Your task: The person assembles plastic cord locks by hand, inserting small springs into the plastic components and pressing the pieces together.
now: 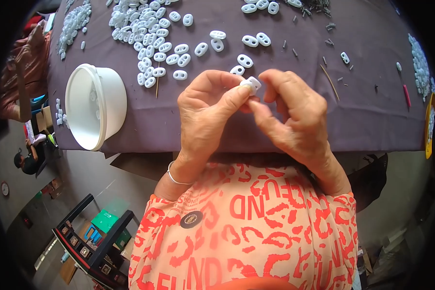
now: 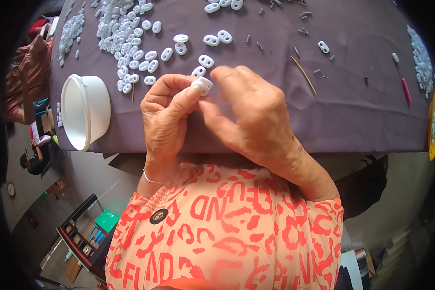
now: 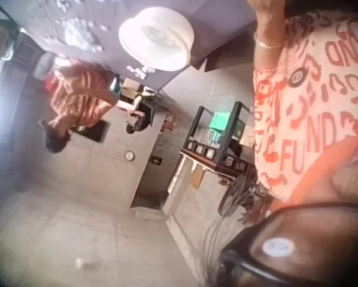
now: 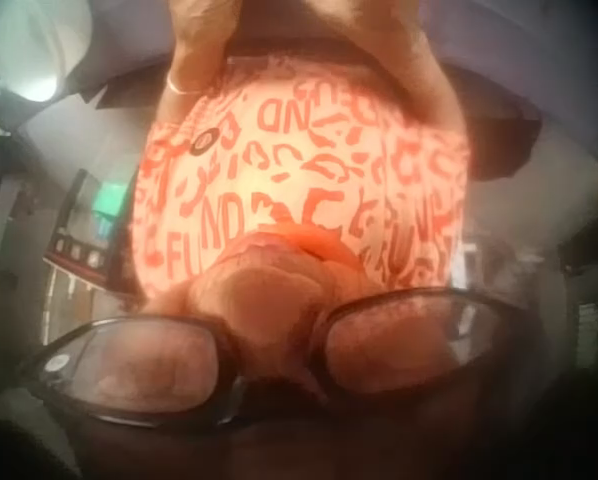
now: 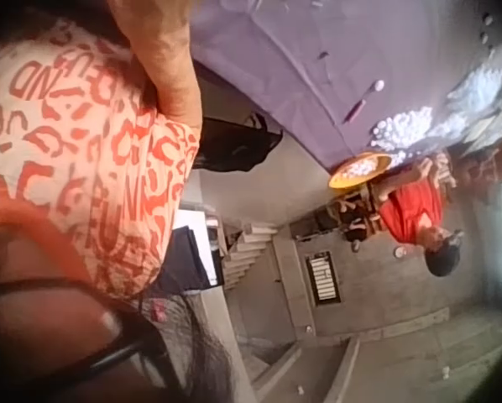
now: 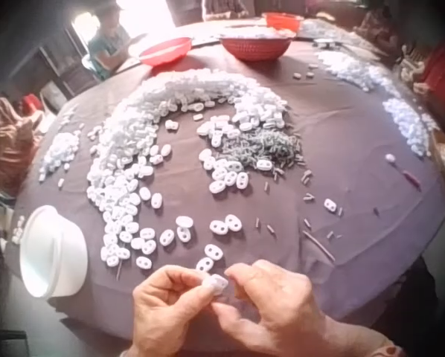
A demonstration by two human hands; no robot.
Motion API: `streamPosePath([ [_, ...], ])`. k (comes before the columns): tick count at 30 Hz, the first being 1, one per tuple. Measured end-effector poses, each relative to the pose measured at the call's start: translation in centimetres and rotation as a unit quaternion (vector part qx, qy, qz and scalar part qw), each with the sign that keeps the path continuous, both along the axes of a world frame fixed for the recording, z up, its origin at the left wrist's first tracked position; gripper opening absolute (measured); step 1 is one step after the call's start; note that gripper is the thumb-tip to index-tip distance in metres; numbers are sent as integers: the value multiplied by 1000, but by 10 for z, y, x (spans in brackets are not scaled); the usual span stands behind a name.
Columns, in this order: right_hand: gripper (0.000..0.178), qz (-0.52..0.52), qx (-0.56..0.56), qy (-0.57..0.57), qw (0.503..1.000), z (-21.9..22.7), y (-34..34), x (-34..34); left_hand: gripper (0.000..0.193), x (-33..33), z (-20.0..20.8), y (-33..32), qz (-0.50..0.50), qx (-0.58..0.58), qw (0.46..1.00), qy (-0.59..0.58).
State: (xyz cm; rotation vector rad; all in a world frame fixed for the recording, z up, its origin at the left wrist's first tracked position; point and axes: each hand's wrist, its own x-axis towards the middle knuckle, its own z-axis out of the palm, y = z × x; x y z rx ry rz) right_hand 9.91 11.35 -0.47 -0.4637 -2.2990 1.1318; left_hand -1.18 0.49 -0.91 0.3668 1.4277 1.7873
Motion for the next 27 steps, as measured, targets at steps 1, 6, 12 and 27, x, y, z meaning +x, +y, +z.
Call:
streamPosePath([
  [1,30,3,32,15,999,-1,-3,-2,10,0,1,0,-1,6,1000,-28],
  [6,27,-17,132,23,991,-3,-3,-8,8,-4,3,-2,-13,13,996,-82],
  [12,24,4,155,-16,988,2,-1,-6,11,-4,3,-3,-38,-3,998,-51],
  [27,25,41,153,-21,987,-5,8,-4,16,-4,12,0,-88,-104,990,42],
])
